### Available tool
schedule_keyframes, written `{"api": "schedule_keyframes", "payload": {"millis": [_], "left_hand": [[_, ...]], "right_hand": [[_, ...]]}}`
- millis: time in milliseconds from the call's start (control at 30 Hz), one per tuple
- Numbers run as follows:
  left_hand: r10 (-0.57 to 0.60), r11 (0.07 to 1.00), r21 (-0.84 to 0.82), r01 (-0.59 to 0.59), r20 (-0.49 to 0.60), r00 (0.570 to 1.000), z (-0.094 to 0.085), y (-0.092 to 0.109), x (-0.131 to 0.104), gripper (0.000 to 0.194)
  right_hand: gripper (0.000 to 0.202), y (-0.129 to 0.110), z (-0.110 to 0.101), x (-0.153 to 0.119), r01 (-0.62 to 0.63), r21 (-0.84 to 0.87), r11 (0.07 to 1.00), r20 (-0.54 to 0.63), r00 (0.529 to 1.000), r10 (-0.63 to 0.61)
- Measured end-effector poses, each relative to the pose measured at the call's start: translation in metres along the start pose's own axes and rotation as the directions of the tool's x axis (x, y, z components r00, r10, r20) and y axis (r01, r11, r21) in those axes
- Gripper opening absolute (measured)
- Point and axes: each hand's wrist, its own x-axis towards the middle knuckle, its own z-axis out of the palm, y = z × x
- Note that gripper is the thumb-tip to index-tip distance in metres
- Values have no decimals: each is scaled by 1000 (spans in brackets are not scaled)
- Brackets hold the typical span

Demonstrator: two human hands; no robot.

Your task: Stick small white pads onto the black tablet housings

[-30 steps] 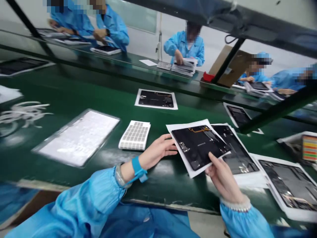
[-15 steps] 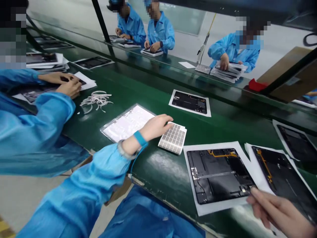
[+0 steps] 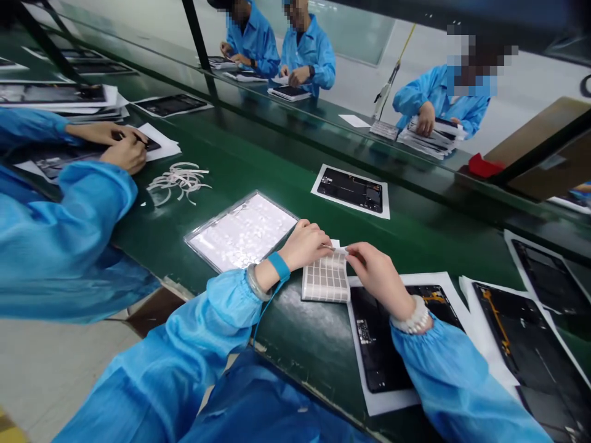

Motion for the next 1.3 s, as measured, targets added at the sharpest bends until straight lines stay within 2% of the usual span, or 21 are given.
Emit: {"api": "schedule_keyframes", "payload": {"millis": [100,233,367,433,500,567,633,700,733,800,900,967,1033,1300], "left_hand": [[40,999,12,-40,-16,999,-2,-2,-2,20],[75,997,26,-74,-30,997,-1,0,-4,23],[98,995,28,-97,-28,995,3,-4,-3,18],[96,995,26,-95,-26,995,4,-10,-2,18],[71,997,22,-70,-35,997,2,-15,-3,18],[43,998,50,-38,-112,993,-6,-12,-9,30],[68,993,113,-39,-265,962,-15,1,-22,40],[176,981,144,-131,-359,916,-21,26,-41,23],[266,963,132,-234,-338,903,-21,40,-51,17],[439,898,81,-433,-227,869,-11,68,-69,22],[508,860,77,-504,-61,859,15,95,-82,23],[518,850,112,-516,6,855,30,100,-82,25],[532,835,133,-534,52,845,36,98,-79,26],[548,824,136,-550,61,835,34,92,-75,25]], "right_hand": [[12,3,11,16,46,-31,998,10,999,-46],[12,0,18,25,78,-120,990,87,994,-68],[12,-10,17,28,100,-282,954,161,985,-56],[15,-12,10,23,88,-314,945,134,990,-47],[16,-9,-5,12,3,-220,976,64,998,12],[17,-1,-23,-8,-161,-3,987,30,986,161],[22,7,-39,-35,-348,205,915,103,937,333],[27,14,-44,-65,-485,292,825,206,874,441],[27,15,-42,-79,-521,298,800,235,852,468],[26,17,-31,-101,-534,287,795,220,845,488],[28,17,-8,-117,-495,257,830,86,867,490],[29,16,3,-121,-487,228,843,11,867,498],[29,15,9,-121,-488,205,848,-34,863,505],[26,12,15,-124,-490,170,855,-95,855,509]]}}
